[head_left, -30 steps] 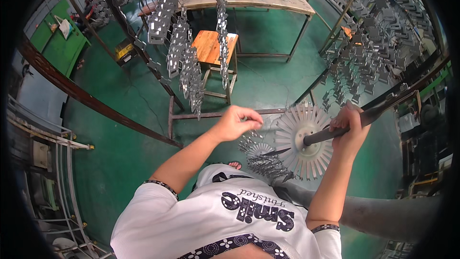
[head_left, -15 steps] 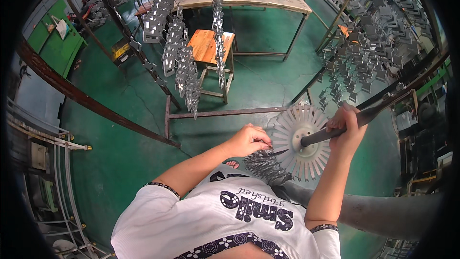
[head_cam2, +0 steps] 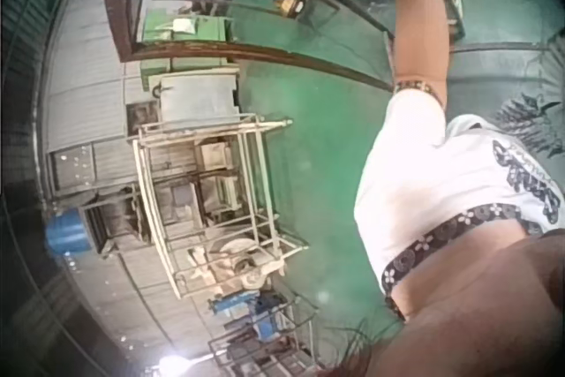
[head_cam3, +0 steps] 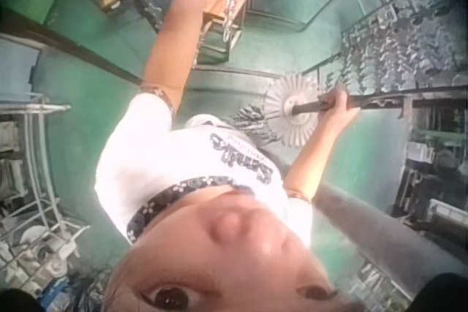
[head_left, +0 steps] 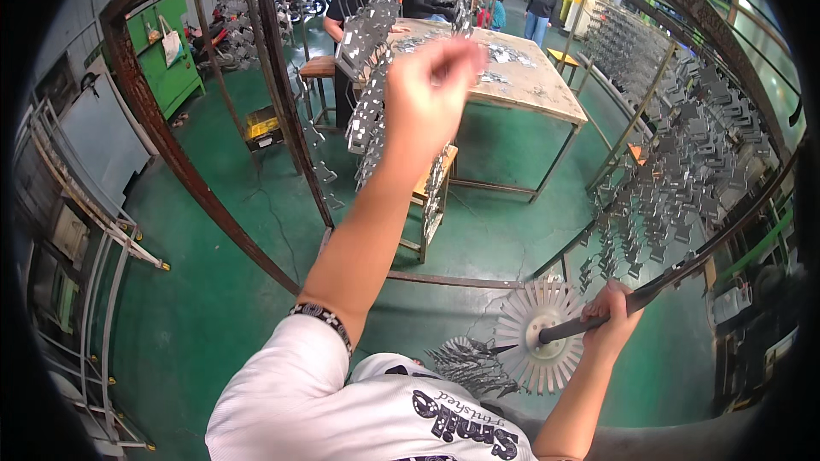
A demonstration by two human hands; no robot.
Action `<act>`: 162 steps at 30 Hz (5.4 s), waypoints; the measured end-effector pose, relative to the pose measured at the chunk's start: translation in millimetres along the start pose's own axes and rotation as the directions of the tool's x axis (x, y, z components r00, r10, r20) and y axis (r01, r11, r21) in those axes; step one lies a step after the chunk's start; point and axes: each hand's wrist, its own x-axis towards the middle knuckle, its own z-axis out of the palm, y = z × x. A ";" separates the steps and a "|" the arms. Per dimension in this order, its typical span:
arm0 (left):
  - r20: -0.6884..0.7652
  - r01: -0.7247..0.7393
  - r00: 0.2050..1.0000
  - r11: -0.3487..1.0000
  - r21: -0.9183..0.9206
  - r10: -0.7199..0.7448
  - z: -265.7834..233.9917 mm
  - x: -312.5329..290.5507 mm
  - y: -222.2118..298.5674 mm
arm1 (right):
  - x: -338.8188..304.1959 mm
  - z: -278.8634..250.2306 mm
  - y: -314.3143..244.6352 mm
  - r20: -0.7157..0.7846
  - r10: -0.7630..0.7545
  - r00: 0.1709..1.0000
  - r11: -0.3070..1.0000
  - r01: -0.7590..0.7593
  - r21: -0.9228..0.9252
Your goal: The person hangs several chains of small metal parts onto a multi-tiered circular rack by hand.
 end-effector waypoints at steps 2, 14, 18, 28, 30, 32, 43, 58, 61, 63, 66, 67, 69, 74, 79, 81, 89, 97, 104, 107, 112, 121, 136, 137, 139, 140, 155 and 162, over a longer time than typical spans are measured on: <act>-0.139 -0.184 0.972 0.981 0.057 0.190 5.2 48.3 8.1 | -1.2 2.9 -0.1 0.009 -0.006 1.000 1.000 0.006 -0.025; -0.232 -0.402 0.821 0.817 0.412 0.521 31.5 169.4 -16.9 | -3.0 -3.5 0.9 -0.014 -0.052 0.999 0.995 0.051 -0.091; -0.208 -0.511 0.796 0.816 0.271 0.568 15.3 168.8 -3.3 | -3.3 -3.1 3.0 -0.002 -0.053 0.999 0.993 0.053 -0.104; 0.014 0.143 0.989 0.949 -0.282 -0.145 8.4 78.1 -22.7 | 1.7 -9.8 3.1 0.010 -0.042 0.999 0.994 0.043 -0.098; 0.131 0.268 0.962 0.929 -0.256 -0.241 0.2 33.2 -18.3 | 0.9 -6.8 1.8 0.019 -0.008 1.000 0.996 0.010 -0.086; 0.210 0.417 0.904 0.879 -0.231 -0.374 -10.7 -4.1 -23.2 | 0.2 -2.2 -1.6 0.038 -0.003 0.999 0.999 0.005 -0.039; 0.651 0.780 0.492 0.625 -0.034 -0.578 -30.0 -188.5 -62.6 | 0.5 -1.3 -12.1 0.081 -0.002 0.997 1.000 0.003 -0.002; 0.869 0.764 0.312 0.645 0.010 -0.384 -5.9 -259.1 -51.9 | 1.4 0.4 -13.4 0.127 0.034 0.991 0.999 -0.029 -0.041; 0.869 0.717 0.336 0.697 0.014 -0.362 -4.3 -262.9 -53.5 | 1.1 1.9 -14.1 0.123 0.037 0.992 0.997 -0.028 -0.073; 0.864 0.728 0.344 0.686 0.003 -0.369 -4.9 -263.7 -53.8 | 1.7 3.8 -13.2 0.124 0.042 0.991 0.994 -0.029 -0.104; 0.870 0.720 0.316 0.693 0.040 -0.378 -8.9 -256.3 -55.5 | 2.9 5.3 -7.4 0.103 0.065 0.993 0.995 -0.057 -0.082; 0.875 0.652 0.290 0.749 0.116 -0.388 -11.0 -245.4 -56.8 | 4.1 2.3 -5.8 0.104 0.081 0.991 0.996 -0.076 -0.052; 0.820 0.610 0.356 0.776 0.160 -0.448 -12.6 -210.9 -53.6 | 3.2 -5.7 -6.4 0.106 0.073 0.992 0.997 -0.077 0.032; 0.200 0.230 0.955 0.972 -0.037 -0.218 0.2 -72.7 -25.4 | 3.7 -1.5 -3.4 0.071 0.004 0.997 0.999 -0.001 -0.042; -0.330 -0.191 0.933 0.976 -0.109 0.145 4.7 69.9 -16.6 | 3.9 3.3 3.3 0.119 -0.002 0.993 1.000 0.005 -0.028; -0.376 -0.164 0.904 0.977 0.136 0.204 0.7 116.5 -16.3 | 2.9 0.6 3.9 0.120 0.001 0.993 1.000 -0.001 0.000; -0.221 -0.040 0.972 0.985 0.167 0.077 27.7 180.5 -32.5 | 0.8 -8.2 -0.3 0.043 -0.010 0.999 1.000 0.010 0.012; -0.217 -0.151 0.970 0.975 -0.161 0.114 13.6 184.7 -16.1 | 3.4 -9.6 2.6 0.051 -0.017 0.999 1.000 0.018 -0.008; 0.001 0.182 0.981 0.914 -0.363 -0.195 10.6 120.3 -10.6 | 6.4 -10.5 6.0 0.011 -0.026 1.000 0.996 0.027 -0.086; 0.012 0.232 0.967 0.857 -0.459 -0.255 3.1 73.2 -27.8 | 6.3 -12.4 5.1 0.101 0.004 0.995 0.998 0.002 -0.058; 0.257 0.499 0.862 0.821 -0.276 -0.437 -7.5 -26.6 -43.5 | 7.6 -10.8 3.6 0.051 0.017 0.999 1.000 -0.017 -0.001; 0.571 0.751 0.581 0.653 -0.099 -0.580 -16.1 -192.0 -81.2 | 5.8 -7.1 -4.3 0.128 0.026 0.991 0.993 -0.011 -0.115; 0.859 0.707 0.385 0.706 -0.041 -0.336 8.0 -261.0 -75.9 | 7.7 -9.3 -4.5 0.181 0.022 0.983 0.994 -0.002 -0.114; 0.860 0.707 0.384 0.706 -0.041 -0.335 8.9 -261.4 -75.5 | 7.9 -10.1 -4.1 0.184 0.023 0.983 0.994 -0.003 -0.106; 0.858 0.691 0.397 0.721 -0.046 -0.326 10.6 -261.7 -74.5 | 9.2 -15.1 -2.7 0.189 0.037 0.981 0.998 -0.025 -0.064; 0.858 0.691 0.396 0.721 -0.045 -0.326 11.3 -261.5 -73.9 | 9.7 -17.0 -1.8 0.197 0.051 0.979 0.999 -0.048 -0.021; 0.076 0.025 0.997 0.997 -0.066 -0.020 26.7 -43.5 -31.1 | 12.0 -28.7 13.4 0.099 0.017 0.995 0.997 -0.010 -0.079; -0.355 -0.458 0.761 0.837 0.298 0.543 17.8 147.8 -15.1 | 7.4 -16.3 15.9 0.203 0.022 0.979 0.999 -0.012 -0.048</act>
